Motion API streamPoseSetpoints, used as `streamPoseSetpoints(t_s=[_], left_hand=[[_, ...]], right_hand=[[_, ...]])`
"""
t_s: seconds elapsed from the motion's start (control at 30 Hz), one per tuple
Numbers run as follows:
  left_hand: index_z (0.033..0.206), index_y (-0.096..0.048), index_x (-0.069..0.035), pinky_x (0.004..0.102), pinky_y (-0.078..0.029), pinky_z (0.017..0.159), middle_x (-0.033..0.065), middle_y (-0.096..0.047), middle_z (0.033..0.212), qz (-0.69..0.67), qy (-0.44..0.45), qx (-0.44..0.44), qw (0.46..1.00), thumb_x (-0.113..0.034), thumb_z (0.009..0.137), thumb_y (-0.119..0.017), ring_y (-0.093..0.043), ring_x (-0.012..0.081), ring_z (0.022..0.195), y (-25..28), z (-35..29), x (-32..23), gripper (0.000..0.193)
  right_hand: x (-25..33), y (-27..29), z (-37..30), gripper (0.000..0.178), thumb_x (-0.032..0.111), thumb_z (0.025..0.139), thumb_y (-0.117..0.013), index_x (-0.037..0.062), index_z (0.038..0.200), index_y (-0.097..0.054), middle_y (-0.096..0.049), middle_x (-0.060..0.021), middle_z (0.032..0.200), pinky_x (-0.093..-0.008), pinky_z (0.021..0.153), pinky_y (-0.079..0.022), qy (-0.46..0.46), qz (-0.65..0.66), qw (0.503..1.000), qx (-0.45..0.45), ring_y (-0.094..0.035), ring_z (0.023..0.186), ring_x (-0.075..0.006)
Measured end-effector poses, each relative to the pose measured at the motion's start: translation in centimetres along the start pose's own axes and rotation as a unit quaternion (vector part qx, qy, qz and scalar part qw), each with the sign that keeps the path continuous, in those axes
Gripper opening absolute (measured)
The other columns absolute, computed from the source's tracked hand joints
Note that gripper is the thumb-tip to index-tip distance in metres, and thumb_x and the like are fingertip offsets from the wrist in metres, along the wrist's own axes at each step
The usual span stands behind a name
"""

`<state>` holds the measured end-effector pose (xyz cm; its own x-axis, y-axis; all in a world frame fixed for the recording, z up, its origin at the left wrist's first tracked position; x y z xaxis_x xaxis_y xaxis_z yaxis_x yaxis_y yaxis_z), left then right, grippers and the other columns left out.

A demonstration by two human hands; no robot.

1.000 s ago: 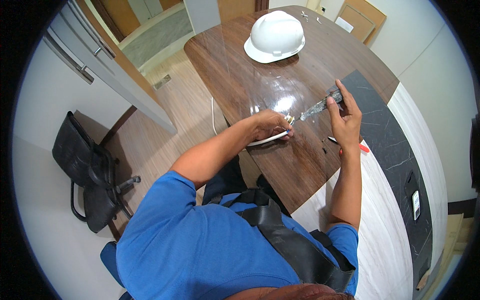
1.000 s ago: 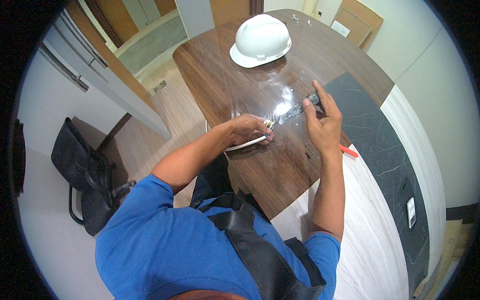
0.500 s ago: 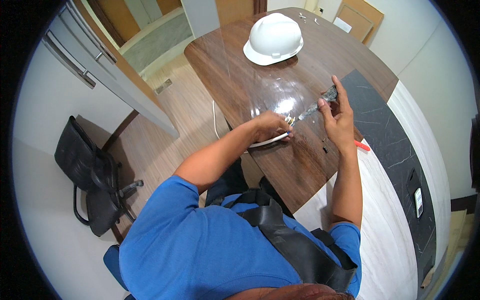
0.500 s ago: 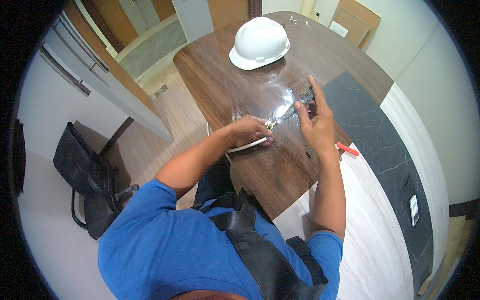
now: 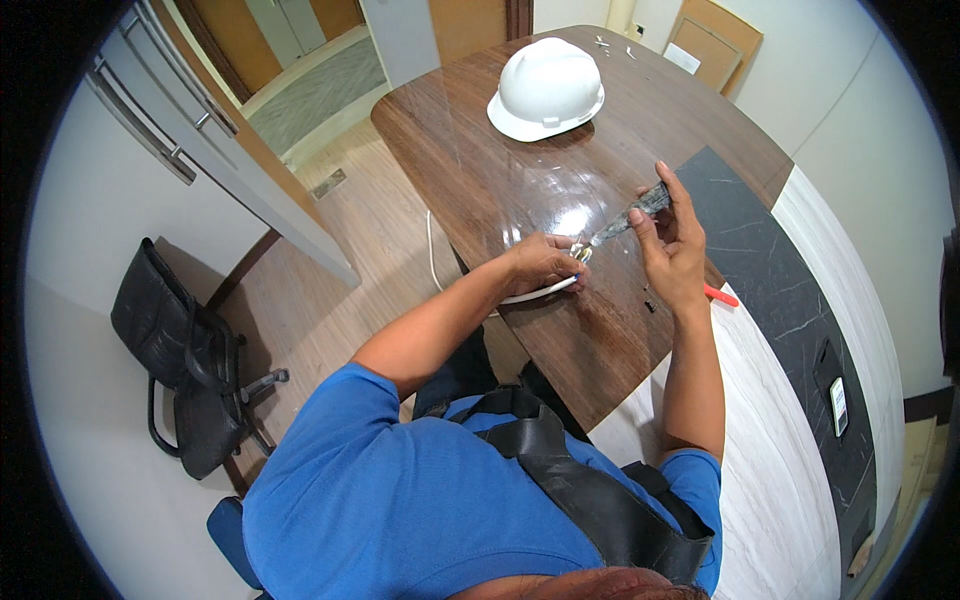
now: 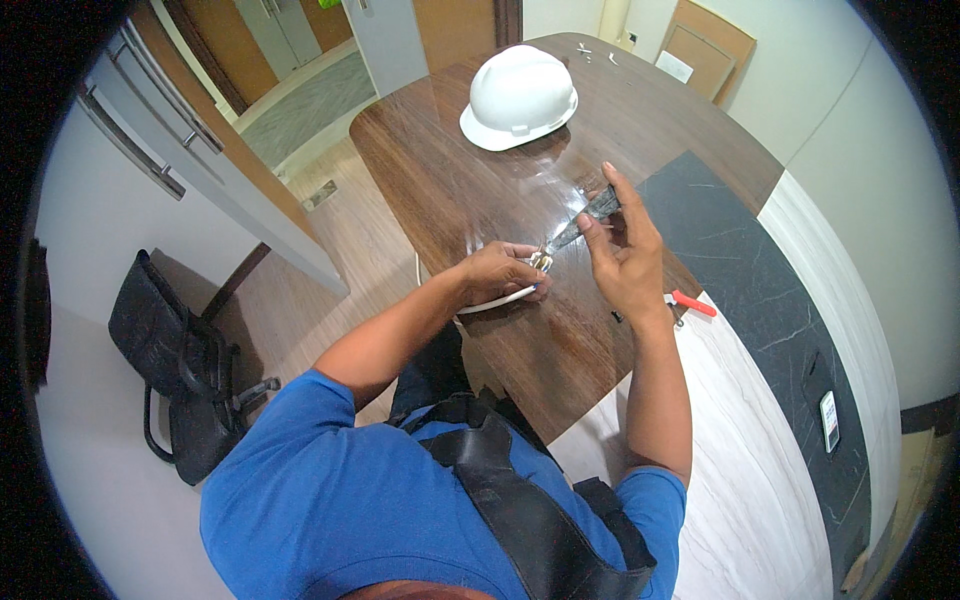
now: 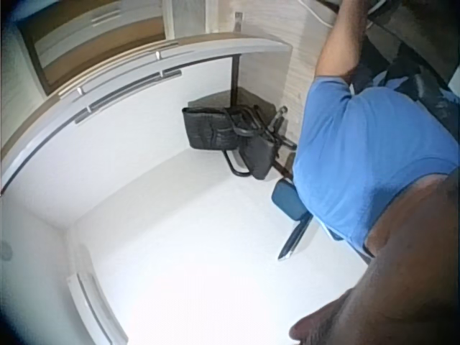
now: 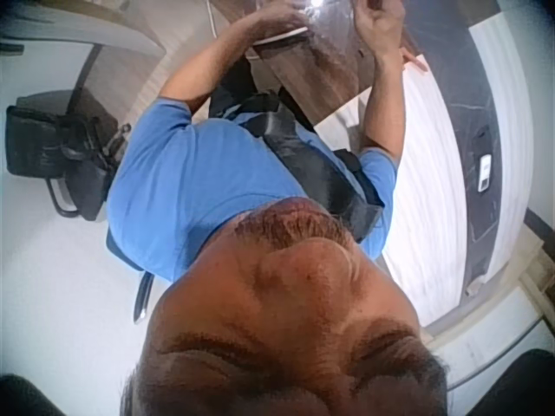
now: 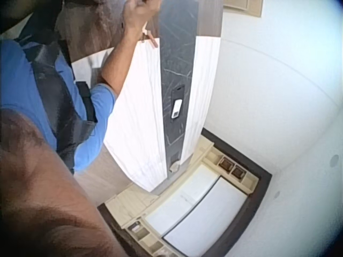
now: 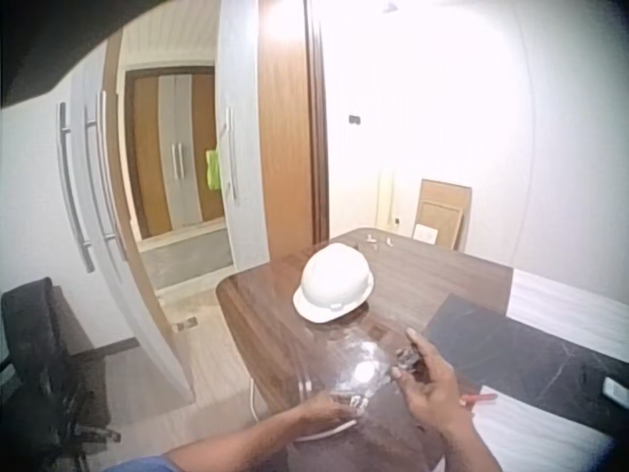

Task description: The person uses a screwdriver to tighten screws on a small electrical connector attached to a white cable. They then use pliers to strip the insulation from a blue wire and insert it into the connector, securing it with the screwdriver.

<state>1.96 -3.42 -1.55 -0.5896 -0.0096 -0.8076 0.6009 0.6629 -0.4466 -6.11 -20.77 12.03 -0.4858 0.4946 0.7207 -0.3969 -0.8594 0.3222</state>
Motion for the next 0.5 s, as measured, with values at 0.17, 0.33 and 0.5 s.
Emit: streamPoseSetpoints(t_s=[0.17,0.33,0.5], left_hand=[[0.131,-0.058,0.008,0.0338,-0.062,0.076,0.0133,-0.07,0.092,-0.022,-0.012,-0.003,1.0,0.001,0.091,-0.072,-0.071,0.022,0.08,-0.1,-0.5,-0.1,0.042],[0.143,-0.051,0.006,0.0337,-0.061,0.079,0.0129,-0.071,0.094,-0.047,-0.041,0.02,0.998,0.0,0.093,-0.072,-0.071,0.022,0.083,-0.1,-0.8,-0.1,0.055],[0.148,-0.046,0.006,0.0332,-0.06,0.079,0.0139,-0.071,0.096,-0.05,-0.061,0.035,0.996,-0.001,0.093,-0.073,-0.071,0.0221,0.084,-0.2,-1.3,-0.3,0.062]], right_hand=[[0.2,-0.1,0.0,0.06,0.008,0.098,-0.07,0.0104,0.153,-0.047,-0.067,-0.01,0.118,-0.0313,0.087,-0.059,-0.025,-0.009,0.999,0.028,-0.066,0.099,-0.0132],[-0.3,0.1,0.0,0.061,0.015,0.096,-0.074,0.0108,0.152,-0.05,-0.071,-0.0084,0.108,-0.0296,0.072,-0.053,0.0,0.003,1.0,-0.012,-0.063,0.082,-0.0115],[-0.1,0.1,0.0,0.059,0.016,0.097,-0.073,0.0106,0.151,-0.05,-0.07,-0.0076,0.104,-0.0288,0.07,-0.052,0.0,0.001,1.0,-0.01,-0.062,0.08,-0.0107]])
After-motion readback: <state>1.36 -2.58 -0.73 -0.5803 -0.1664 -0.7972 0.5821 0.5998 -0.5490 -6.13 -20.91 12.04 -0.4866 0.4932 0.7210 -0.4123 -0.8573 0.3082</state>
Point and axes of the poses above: each hand's wrist, its own z-axis towards the middle knuckle, its own y-axis out of the back of the hand, x = y × z, the point moved 4 cm from there along z, towards the middle knuckle
